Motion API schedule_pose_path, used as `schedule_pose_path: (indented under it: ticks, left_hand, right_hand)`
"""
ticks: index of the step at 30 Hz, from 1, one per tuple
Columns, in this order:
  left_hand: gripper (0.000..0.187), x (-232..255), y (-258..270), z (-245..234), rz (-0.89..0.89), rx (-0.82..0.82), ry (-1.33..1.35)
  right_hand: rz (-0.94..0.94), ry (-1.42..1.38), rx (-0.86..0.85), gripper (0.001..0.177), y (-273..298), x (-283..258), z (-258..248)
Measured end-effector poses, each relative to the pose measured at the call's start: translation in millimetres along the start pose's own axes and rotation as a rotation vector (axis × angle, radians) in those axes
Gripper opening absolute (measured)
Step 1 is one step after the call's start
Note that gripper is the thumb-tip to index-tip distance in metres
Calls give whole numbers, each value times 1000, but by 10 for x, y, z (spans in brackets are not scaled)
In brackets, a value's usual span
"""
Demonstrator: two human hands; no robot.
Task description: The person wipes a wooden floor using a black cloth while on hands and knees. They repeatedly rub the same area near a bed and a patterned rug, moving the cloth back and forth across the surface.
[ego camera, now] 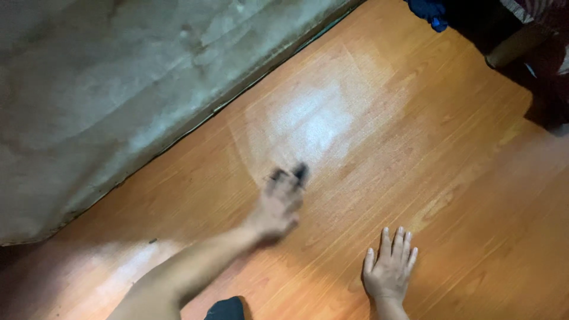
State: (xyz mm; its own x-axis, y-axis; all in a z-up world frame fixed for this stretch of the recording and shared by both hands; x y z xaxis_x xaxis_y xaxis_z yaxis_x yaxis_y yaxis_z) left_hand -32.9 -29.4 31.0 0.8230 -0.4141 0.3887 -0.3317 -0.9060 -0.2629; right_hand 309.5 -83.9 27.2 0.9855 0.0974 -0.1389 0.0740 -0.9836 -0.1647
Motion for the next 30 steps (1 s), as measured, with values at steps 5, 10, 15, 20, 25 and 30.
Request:
schedule_pose_path:
  ticks: [5,10,15,20,25,30]
  left_hand:
    - [78,914,203,359,417,-455,213]
    - [65,951,265,509,598,-291,217]
    - [55,324,-172,-64,503,-368,228]
    - [55,-671,-253,-520,44,-391,41]
    - [59,-1118,-9,-1066,-519,-387,-99]
    - [63,-1024,131,-771,-563,-181,-143]
  right_hand:
    - [9,10,-5,70,-8,-16,-17]
    - [-8,17,31,69,-15,-43,-50]
    - [-1,10,-2,70,-4,-30,-30]
    - [16,-7,-35,69,-29,-25,-38]
    - [8,14,-17,70,-14,-38,-35]
    - [17,-10,-28,69,-32,-56,-77]
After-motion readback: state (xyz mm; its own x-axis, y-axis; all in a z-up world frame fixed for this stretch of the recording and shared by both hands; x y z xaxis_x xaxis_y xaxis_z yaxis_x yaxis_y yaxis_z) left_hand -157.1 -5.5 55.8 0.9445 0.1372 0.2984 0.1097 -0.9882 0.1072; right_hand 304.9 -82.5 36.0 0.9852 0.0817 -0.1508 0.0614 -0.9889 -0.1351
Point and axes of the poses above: each hand's wrist, its own y-axis away from the middle knuckle, its own z-axis out of the palm, x = y × z, the point moved 2 cm from there along -y, towards the middle knuckle, and after that the axes turned 2 degrees about y, right-handed, at the moved point
